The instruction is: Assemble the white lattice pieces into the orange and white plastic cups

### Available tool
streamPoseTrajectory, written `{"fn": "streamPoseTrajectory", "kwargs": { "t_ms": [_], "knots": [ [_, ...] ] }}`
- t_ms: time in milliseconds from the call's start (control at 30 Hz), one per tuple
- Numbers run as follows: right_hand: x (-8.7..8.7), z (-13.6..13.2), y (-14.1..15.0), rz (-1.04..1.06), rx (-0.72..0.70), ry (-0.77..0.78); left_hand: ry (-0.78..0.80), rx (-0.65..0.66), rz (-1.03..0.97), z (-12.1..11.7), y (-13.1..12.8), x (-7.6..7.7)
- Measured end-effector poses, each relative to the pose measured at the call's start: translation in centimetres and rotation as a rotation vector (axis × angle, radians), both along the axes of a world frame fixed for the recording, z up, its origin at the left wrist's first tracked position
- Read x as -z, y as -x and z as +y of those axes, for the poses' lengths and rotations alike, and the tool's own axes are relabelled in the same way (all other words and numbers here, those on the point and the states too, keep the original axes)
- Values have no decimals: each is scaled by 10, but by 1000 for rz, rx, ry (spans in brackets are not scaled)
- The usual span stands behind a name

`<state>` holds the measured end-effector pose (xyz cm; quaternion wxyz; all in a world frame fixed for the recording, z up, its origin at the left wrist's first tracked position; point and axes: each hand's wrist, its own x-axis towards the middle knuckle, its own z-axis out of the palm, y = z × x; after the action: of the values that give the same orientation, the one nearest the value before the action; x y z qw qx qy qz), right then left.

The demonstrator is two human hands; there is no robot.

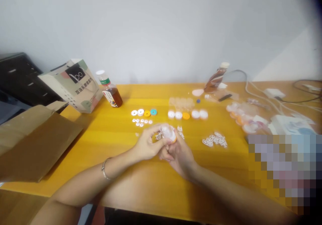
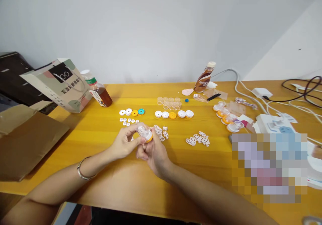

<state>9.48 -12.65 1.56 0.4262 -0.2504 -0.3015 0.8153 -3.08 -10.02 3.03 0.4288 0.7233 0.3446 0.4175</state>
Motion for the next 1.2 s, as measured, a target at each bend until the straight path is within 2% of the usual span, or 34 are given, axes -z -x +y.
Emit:
{"fn": "streamPoseTrajectory", "kwargs": {
  "t_ms": [133,367,467,633,767,833,933,1000,1067,1133,1200],
  "knots": [
    [-3,0,0,66,-39,49,63,15,-24,2,0,2],
    [-5,1,5,33,99,-8,355,6,-137,-5,-4,-2],
    [-2,0,7,21,153,-75,332,-24,-159,-7,-6,-2],
    [8,-1,9,-10,250,-199,203,-28,-112,-4,-5,0],
    [13,3,6,-35,237,-223,196,-10,-70,0,-2,-2],
    [13,8,2,-101,213,-214,128,-29,16,4,1,-4],
    [11,15,-4,-275,271,-244,-180,-133,279,11,10,-5],
    [9,19,-8,-390,308,-349,-414,-221,477,13,15,-3],
    [9,22,-10,-484,291,-469,-563,-265,641,13,17,0],
    [9,26,-13,-548,256,-530,-596,-255,739,12,16,3],
    [7,33,-17,-591,262,-528,-574,-240,739,8,13,6]
  ]
}}
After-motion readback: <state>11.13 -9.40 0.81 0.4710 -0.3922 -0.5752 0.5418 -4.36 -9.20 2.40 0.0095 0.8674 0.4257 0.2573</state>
